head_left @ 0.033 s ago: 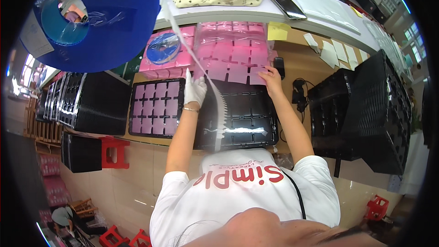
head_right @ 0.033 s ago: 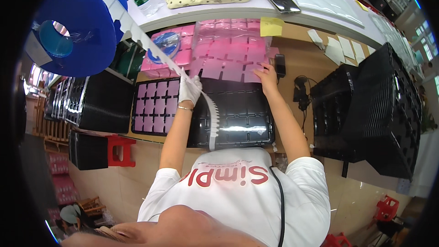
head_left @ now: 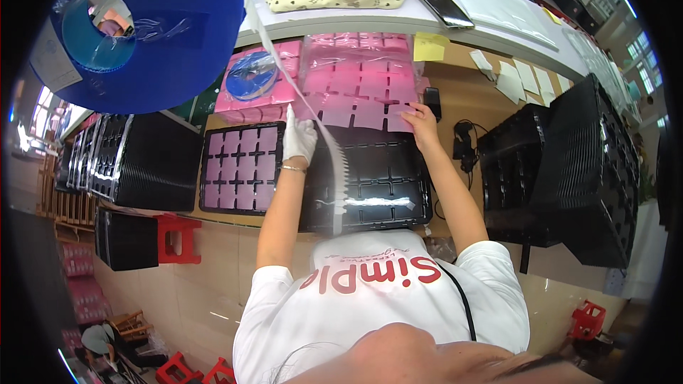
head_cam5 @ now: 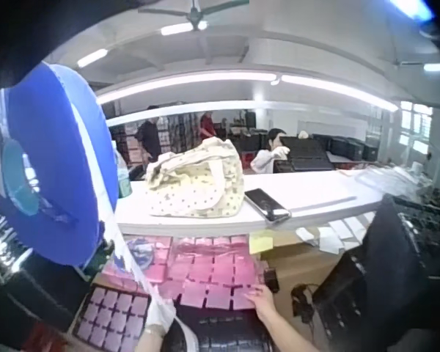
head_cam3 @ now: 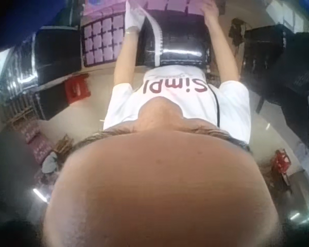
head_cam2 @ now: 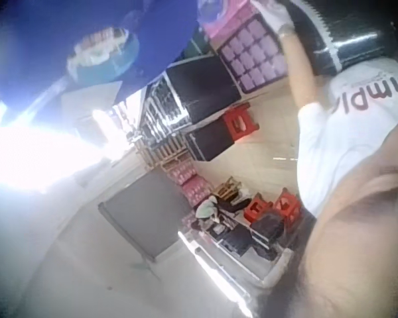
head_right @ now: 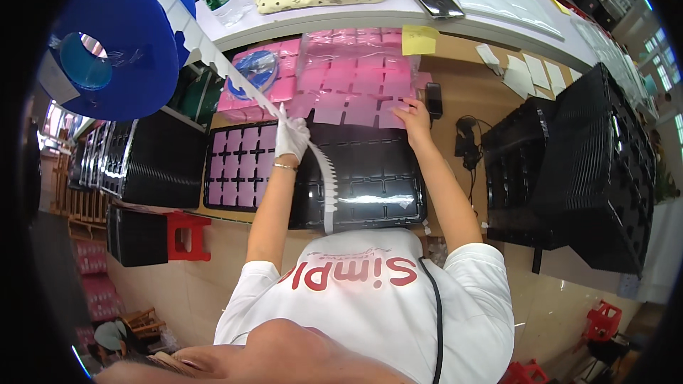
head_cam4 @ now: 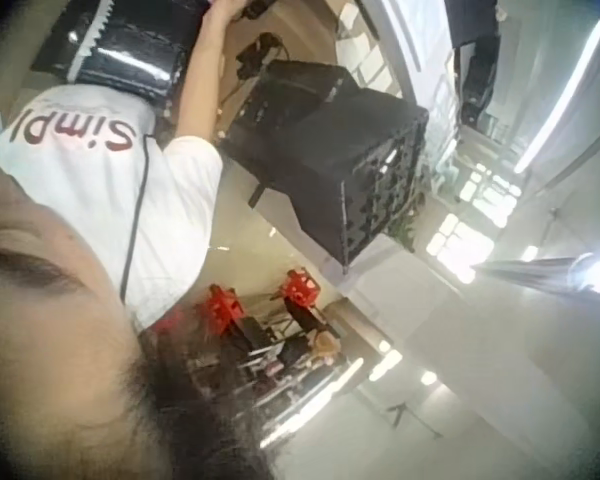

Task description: The person wraps black plastic trays with pink inserts using clear packing tape. They pull tape from a dispenser, apply it to the tray, and place the wrapped unit onto a stack. The process is repeated for multiple trays.

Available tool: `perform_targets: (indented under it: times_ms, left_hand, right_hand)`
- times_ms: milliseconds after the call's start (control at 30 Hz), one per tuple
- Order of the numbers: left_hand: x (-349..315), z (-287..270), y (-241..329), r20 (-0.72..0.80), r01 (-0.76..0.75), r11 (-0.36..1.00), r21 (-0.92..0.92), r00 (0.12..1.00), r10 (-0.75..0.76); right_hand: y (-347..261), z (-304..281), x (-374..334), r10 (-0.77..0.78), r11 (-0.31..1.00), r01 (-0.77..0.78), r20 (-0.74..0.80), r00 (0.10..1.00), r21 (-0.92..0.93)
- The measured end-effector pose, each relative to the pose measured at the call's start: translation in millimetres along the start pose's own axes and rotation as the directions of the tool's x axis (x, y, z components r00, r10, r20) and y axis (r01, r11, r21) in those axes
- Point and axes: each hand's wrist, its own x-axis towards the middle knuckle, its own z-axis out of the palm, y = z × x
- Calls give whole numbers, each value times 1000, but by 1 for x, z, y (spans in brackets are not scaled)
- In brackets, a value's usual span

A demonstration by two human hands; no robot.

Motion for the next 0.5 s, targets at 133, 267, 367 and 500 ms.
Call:
perform_targets:
  times_ms: [133, 267, 367, 500]
  left_hand:
    - [-21, 10, 18, 178, -203, 885, 418, 974, 139]
    - [-77, 9, 24, 145, -263, 559, 786, 958, 247]
    - [-113, -28, 22, 144, -217, 258, 942, 951, 275]
    - [-163, -61, 11, 96, -94, -24, 995, 929, 357]
  right_hand:
    - [-10, -14, -21, 25, 998, -26, -29, 999, -57]
    - [-7, -33, -59, -31, 986, 28, -14, 999, -167]
    - [3, -46, -106, -115, 926, 128, 58, 992, -355]
    - [1, -54, -169, -102, 806, 114, 54, 993, -581]
